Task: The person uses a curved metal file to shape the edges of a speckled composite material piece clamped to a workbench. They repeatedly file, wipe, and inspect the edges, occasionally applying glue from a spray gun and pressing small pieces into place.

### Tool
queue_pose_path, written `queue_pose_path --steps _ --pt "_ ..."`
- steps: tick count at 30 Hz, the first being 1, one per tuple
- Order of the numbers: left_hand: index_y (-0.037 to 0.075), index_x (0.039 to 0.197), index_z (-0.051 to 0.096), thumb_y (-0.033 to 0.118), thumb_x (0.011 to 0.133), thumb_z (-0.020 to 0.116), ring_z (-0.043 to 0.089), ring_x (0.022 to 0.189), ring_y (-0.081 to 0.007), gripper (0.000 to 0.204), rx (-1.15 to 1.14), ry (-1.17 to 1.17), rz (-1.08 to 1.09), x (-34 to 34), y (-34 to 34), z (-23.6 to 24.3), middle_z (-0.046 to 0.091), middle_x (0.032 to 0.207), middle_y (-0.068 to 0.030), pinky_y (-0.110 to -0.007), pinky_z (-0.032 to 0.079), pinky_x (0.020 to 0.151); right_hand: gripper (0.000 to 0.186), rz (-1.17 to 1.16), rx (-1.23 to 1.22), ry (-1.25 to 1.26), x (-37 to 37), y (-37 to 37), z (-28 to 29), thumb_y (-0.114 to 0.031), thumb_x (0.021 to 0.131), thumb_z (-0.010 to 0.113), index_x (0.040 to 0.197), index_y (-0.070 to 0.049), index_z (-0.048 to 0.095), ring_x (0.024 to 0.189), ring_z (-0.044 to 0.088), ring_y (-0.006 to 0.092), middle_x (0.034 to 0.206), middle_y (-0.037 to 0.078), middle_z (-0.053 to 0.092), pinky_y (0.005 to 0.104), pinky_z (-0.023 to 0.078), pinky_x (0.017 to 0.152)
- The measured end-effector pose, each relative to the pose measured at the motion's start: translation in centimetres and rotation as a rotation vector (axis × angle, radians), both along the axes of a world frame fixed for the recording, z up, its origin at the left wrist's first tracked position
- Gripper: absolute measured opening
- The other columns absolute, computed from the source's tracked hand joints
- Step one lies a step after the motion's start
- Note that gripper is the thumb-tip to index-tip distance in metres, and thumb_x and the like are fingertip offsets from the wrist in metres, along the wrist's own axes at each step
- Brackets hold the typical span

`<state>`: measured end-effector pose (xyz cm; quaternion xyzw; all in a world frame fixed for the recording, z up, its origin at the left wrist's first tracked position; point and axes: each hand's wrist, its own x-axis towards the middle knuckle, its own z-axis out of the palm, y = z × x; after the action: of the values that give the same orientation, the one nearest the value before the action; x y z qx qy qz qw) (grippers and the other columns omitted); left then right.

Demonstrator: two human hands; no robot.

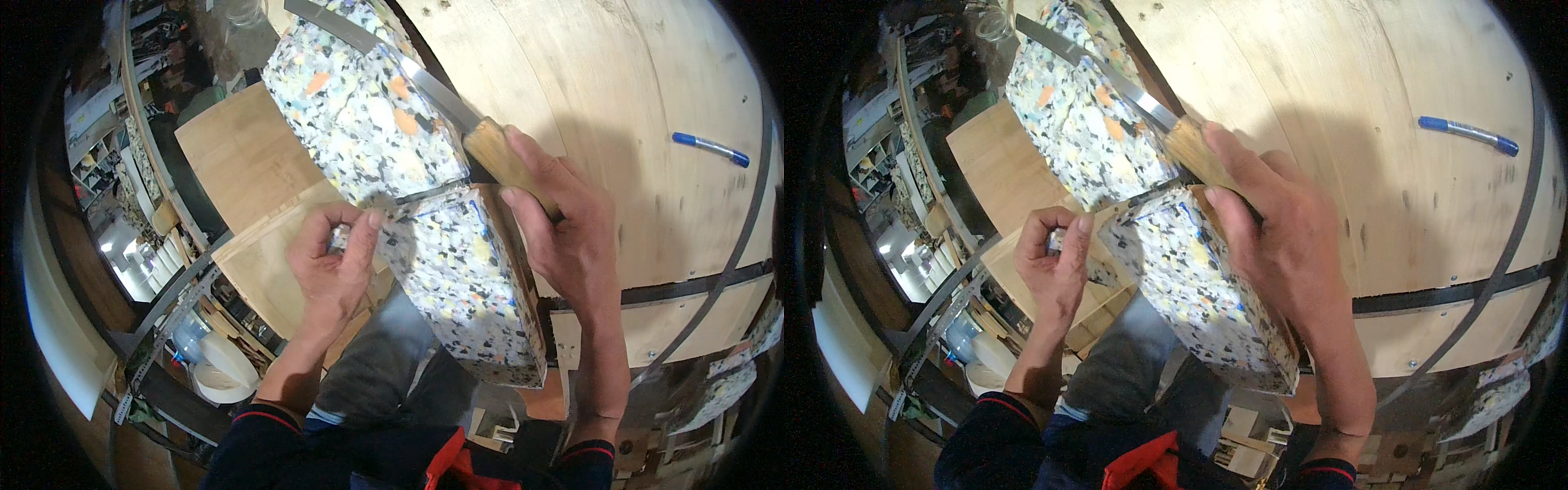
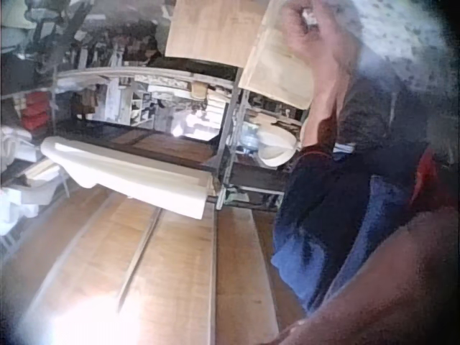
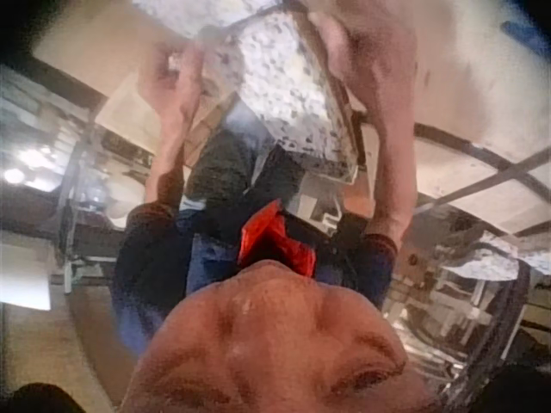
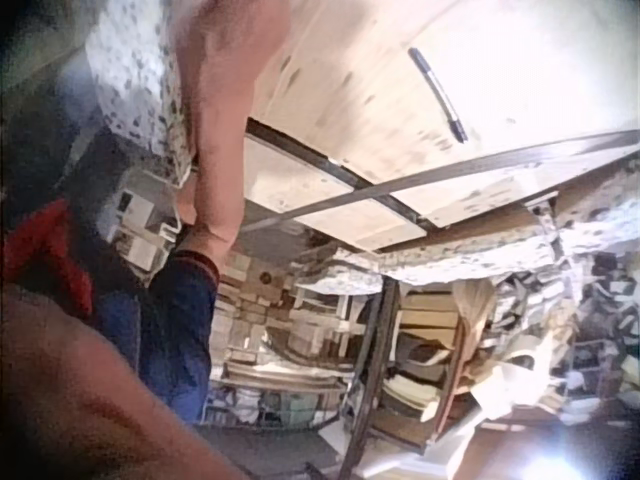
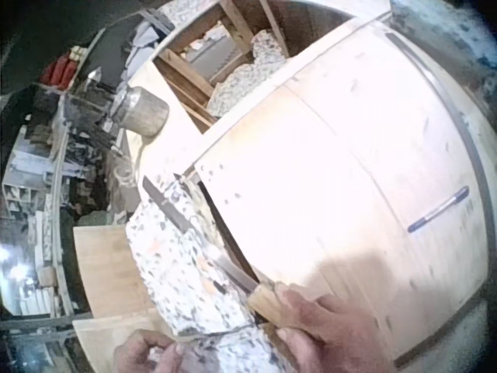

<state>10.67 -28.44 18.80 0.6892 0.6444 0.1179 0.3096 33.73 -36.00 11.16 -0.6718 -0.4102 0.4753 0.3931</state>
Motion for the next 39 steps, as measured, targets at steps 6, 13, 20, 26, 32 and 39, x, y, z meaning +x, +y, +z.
queue_pose_path --steps 6,13,20,26,32,39 --pt "0.000 0.089 0.065 0.007 0.090 0.079 0.054 0.072 -0.0049 0.016 -0.032 0.067 0.042 -0.4 0.5 0.6 0.065 0.079 -0.0007 -0.022 0.044 0.063 0.054 0.018 -0.063 0.009 1.0 -4.5 1.1 0.002 0.086 0.071 0.138 -0.006 0.063 0.072 0.061 0.0211 0.088 0.016 0.067 0.0326 0.050 0.068" --pt "0.000 0.088 0.065 0.007 0.089 0.081 0.056 0.073 -0.0056 0.017 0.003 0.031 -0.027 0.4 0.3 0.1 0.065 0.080 -0.0012 -0.023 0.045 0.064 0.056 -0.031 -0.001 -0.021 -0.3 -0.7 0.0 -0.004 0.085 0.075 0.139 -0.015 0.064 0.069 0.061 0.0288 0.080 0.015 0.061 0.0377 0.049 0.066" --pt "0.001 0.087 0.065 0.009 0.088 0.082 0.056 0.072 -0.0060 0.019 0.020 0.091 -0.031 -0.1 0.1 0.1 0.065 0.078 -0.0007 -0.023 0.045 0.063 0.054 0.047 -0.072 -0.039 1.1 -5.3 1.2 0.002 0.086 0.071 0.139 -0.006 0.064 0.075 0.062 0.0197 0.091 0.015 0.068 0.0315 0.050 0.070" --pt "0.001 0.087 0.066 0.009 0.088 0.082 0.055 0.068 -0.0052 0.018 0.121 0.055 -0.102 0.0 0.8 -0.7 0.066 0.074 -0.0016 -0.022 0.045 0.059 0.057 -0.042 -0.043 0.074 0.3 -3.0 0.6 0.001 0.083 0.073 0.138 -0.011 0.064 0.068 0.059 0.0246 0.082 0.014 0.061 0.0348 0.048 0.065" --pt "0.000 0.089 0.067 0.010 0.089 0.081 0.058 0.065 -0.0062 0.018 0.112 0.081 -0.065 1.2 2.2 0.0 0.067 0.073 -0.0025 -0.022 0.044 0.056 0.057 0.018 -0.067 0.016 0.8 -4.4 0.9 0.003 0.084 0.071 0.139 -0.010 0.063 0.069 0.059 0.0220 0.084 0.013 0.063 0.0339 0.048 0.065" --pt "0.002 0.099 0.070 0.012 0.089 0.081 0.058 0.063 -0.0060 0.018 0.222 0.216 -0.230 2.3 5.3 0.4 0.067 0.072 -0.0048 -0.023 0.046 0.057 0.056 -0.020 -0.025 0.036 0.6 -3.1 0.4 0.000 0.083 0.074 0.137 -0.012 0.065 0.068 0.061 0.0299 0.081 0.015 0.062 0.0387 0.049 0.065"
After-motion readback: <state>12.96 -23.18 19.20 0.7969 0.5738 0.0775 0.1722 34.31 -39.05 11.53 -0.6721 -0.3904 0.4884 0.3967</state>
